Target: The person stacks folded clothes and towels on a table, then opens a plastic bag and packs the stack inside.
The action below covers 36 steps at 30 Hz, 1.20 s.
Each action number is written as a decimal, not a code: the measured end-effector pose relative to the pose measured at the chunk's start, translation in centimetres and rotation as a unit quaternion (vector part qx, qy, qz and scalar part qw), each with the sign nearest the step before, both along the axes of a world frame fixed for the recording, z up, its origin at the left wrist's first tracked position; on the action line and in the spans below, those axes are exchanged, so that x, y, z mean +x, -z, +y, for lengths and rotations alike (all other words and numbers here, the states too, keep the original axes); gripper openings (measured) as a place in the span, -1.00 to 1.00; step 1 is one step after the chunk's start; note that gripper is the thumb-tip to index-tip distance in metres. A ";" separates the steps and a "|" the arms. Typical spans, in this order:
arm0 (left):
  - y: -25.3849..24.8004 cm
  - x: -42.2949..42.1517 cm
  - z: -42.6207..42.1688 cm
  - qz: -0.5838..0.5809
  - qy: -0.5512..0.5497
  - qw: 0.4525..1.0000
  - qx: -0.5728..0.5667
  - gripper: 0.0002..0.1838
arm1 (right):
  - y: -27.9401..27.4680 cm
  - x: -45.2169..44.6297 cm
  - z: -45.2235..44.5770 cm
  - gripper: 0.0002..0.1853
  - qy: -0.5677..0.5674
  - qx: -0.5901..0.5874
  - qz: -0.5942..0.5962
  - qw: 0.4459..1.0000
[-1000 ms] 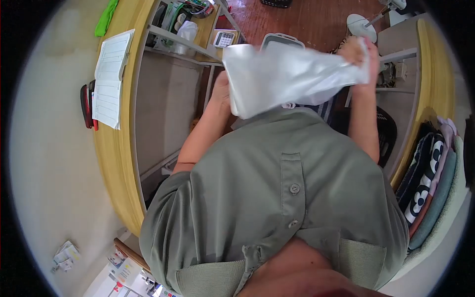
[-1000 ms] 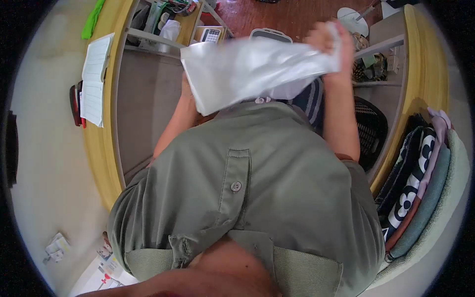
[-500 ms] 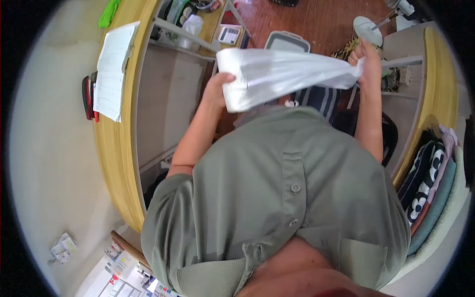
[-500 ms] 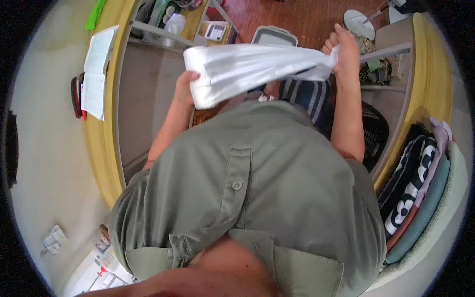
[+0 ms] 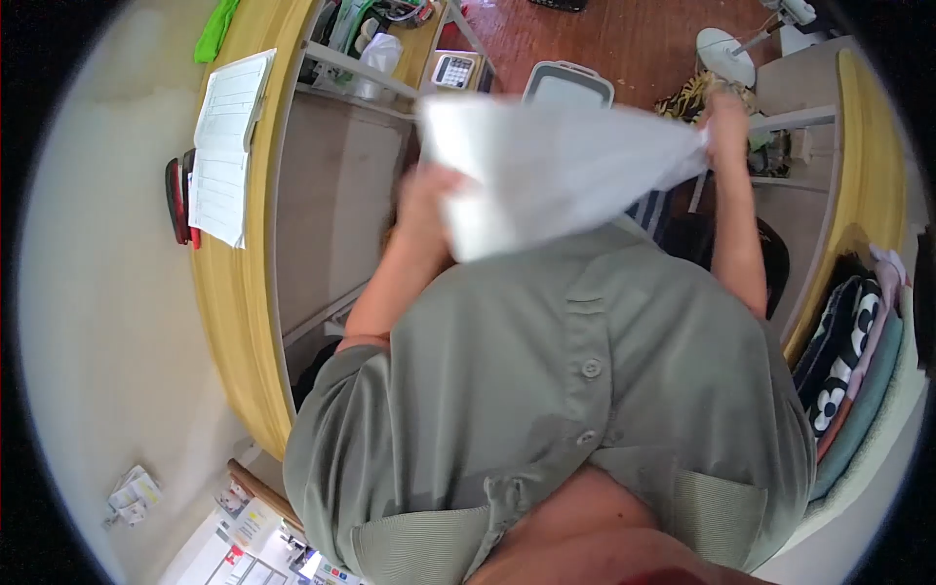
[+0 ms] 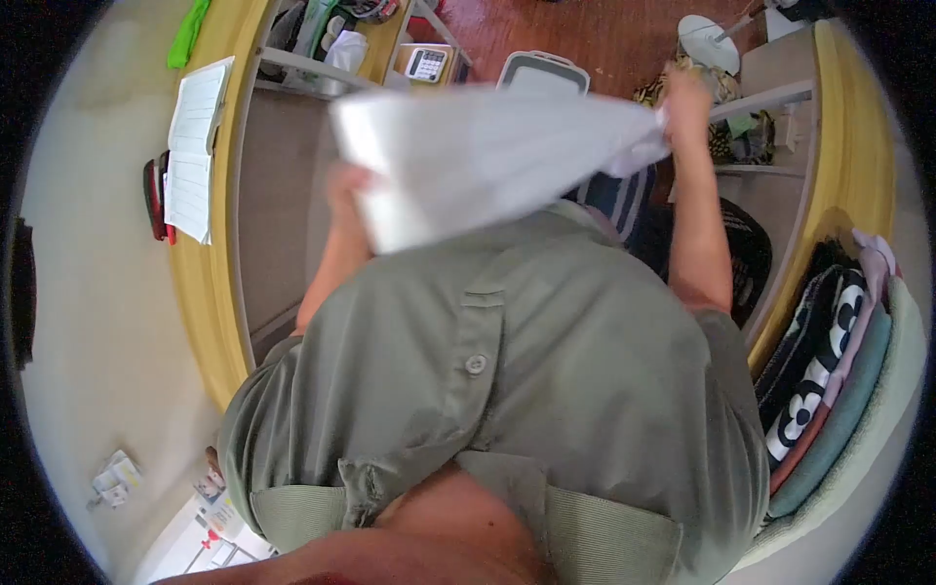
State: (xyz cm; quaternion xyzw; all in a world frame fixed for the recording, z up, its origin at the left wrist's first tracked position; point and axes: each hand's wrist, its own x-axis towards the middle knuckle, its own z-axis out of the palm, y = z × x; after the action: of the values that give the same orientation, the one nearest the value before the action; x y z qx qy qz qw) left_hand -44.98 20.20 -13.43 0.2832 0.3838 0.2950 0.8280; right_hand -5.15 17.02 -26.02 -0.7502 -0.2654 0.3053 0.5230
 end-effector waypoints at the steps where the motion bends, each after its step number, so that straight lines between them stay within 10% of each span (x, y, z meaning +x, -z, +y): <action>1: 1.8 1.0 -0.7 -0.041 0.023 0.996 -0.080 -0.34 | 2.7 -0.7 -0.6 -0.78 -0.007 -0.021 -0.126 0.992; 5: 2.3 0.5 1.3 -0.121 -0.019 0.987 -0.101 -0.30 | 0.7 -5.4 0.3 -0.74 -0.014 -0.013 -0.233 0.972; 7: 3.3 0.9 2.6 -0.084 0.022 0.994 -0.064 -0.35 | -9.5 -10.7 1.3 -0.76 -0.069 0.078 0.094 0.990; 9: 3.9 3.7 3.9 -0.047 0.045 0.995 -0.069 -0.43 | -12.3 -13.0 1.5 -0.79 -0.112 0.088 0.140 0.980; 11: 3.1 3.8 3.6 0.013 -0.002 0.997 -0.078 -0.47 | -8.4 -10.9 1.5 -0.88 -0.205 0.060 -0.162 0.963; 12: 6.5 -1.4 3.8 0.011 -0.056 0.998 0.013 -0.38 | -2.2 -4.6 2.1 -0.79 -0.072 0.148 -0.168 0.972; 13: 10.1 -5.8 4.0 0.002 -0.110 0.988 0.104 -0.29 | 2.6 1.8 -0.3 -0.69 0.028 -0.194 -0.305 0.932; 15: -1.7 -2.3 3.6 -0.171 -0.217 0.961 -0.021 -0.09 | 18.4 13.9 -11.0 -0.69 0.073 -0.364 -0.296 0.880; 17: -2.1 -6.1 8.2 -0.550 0.089 0.830 0.041 -0.75 | 12.7 6.4 -13.1 -0.75 -0.020 -0.359 -0.405 0.841; 20: 1.0 -5.7 10.5 -0.056 0.047 0.983 0.170 -0.45 | 15.0 0.4 -13.0 -0.77 -0.101 -0.352 -0.218 0.904; 24: 4.6 0.5 16.6 0.339 0.205 0.900 0.180 -0.42 | 16.6 -4.9 -12.1 -0.68 -0.183 -0.367 -0.191 0.892; 26: 9.8 0.4 23.3 0.492 0.170 0.815 0.256 -0.43 | 15.3 -5.4 -11.7 -0.64 -0.197 -0.364 -0.170 0.894; 28: 7.0 2.3 24.3 0.684 -0.002 0.585 0.435 -0.45 | 14.6 -4.7 -11.6 -0.62 -0.147 -0.352 -0.162 0.910; 29: 7.4 2.6 24.9 0.684 0.001 0.586 0.434 -0.45 | 14.2 -4.3 -12.3 -0.61 -0.101 -0.343 -0.153 0.921; 31: 8.8 3.0 26.8 0.738 -0.060 0.285 0.609 -0.55 | 15.1 -3.1 -14.1 -0.61 -0.077 -0.320 -0.171 0.929; 36: 20.4 1.4 30.1 0.756 0.038 0.301 0.579 -0.74 | 14.4 -3.5 -17.1 -0.59 -0.032 -0.366 -0.103 0.924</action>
State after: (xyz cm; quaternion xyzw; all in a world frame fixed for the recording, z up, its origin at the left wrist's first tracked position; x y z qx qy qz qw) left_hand -43.54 50.31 -33.85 0.8026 0.5602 0.0657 -0.1941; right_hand -8.70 -0.09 -40.45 -0.9076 -0.2116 0.3193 0.1720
